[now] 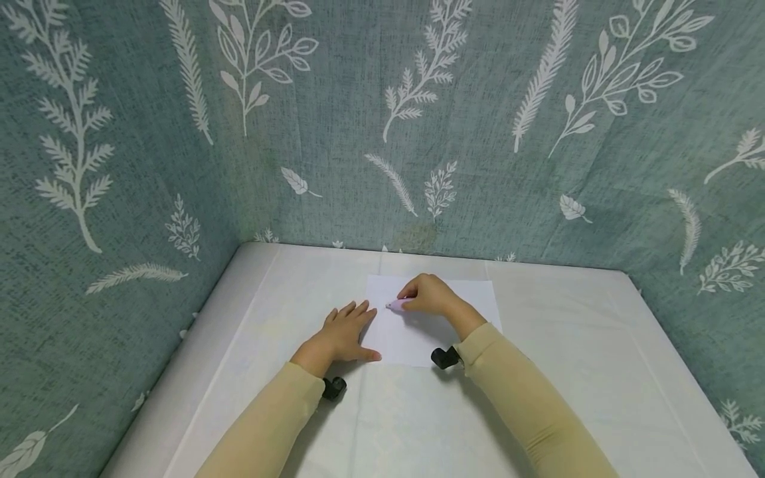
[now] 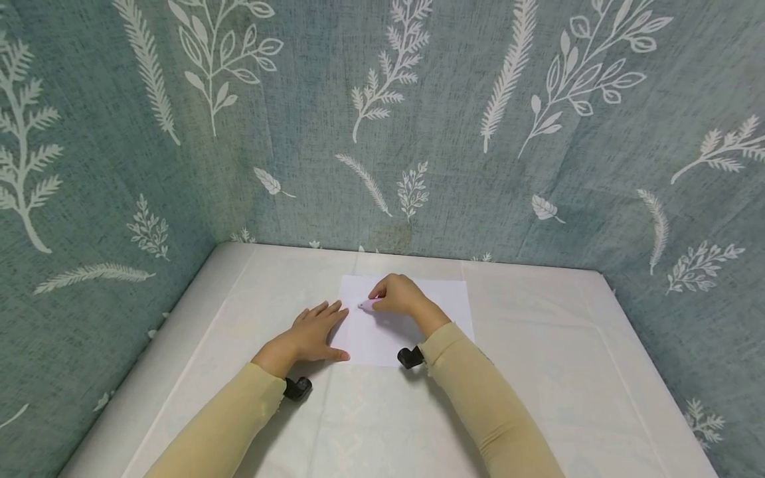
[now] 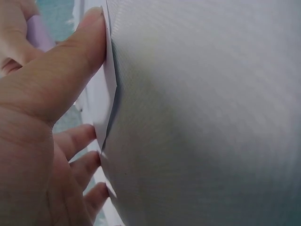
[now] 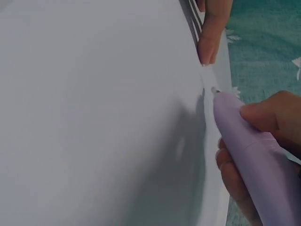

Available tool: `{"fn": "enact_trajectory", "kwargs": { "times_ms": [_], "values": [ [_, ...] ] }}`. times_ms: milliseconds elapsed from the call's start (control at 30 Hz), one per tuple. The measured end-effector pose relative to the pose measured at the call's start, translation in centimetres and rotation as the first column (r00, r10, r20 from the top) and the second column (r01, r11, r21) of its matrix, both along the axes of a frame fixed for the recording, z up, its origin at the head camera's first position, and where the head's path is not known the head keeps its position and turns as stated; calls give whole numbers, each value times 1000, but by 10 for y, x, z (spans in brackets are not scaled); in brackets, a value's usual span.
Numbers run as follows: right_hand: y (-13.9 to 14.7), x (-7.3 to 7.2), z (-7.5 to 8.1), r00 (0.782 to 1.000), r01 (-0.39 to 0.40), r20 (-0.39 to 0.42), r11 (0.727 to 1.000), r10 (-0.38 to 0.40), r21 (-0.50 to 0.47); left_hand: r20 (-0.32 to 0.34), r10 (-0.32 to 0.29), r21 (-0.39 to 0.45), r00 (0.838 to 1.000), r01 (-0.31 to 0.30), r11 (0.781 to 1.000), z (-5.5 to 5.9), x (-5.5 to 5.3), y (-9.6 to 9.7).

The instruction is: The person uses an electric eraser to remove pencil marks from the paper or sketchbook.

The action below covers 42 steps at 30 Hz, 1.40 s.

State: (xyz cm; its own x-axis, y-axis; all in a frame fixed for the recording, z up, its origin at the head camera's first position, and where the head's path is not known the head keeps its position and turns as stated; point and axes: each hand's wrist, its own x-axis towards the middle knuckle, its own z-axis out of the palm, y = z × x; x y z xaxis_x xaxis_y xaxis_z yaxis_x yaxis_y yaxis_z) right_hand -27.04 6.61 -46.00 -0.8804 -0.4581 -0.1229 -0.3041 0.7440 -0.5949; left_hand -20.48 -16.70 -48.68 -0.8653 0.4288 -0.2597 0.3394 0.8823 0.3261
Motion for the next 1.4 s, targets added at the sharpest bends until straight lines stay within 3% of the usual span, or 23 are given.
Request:
{"fn": "enact_trajectory", "kwargs": {
  "times_ms": [700, 1067, 1400],
  "values": [
    [-4, 0, -1, 999, -20, -35, 999, 21, 29, 4, -4, 10, 1000, 4, 1000, 2, 4, 1],
    [-4, -1, 1, 999, -45, -11, 998, 45, 40, 6, 3, 17, 1000, -3, 1000, 3, 3, 0],
    [-6, -1, 1, 999, -26, -20, 999, 27, 38, 12, 0, 9, 1000, -1, 1000, 2, 3, 0]
  ]
}}
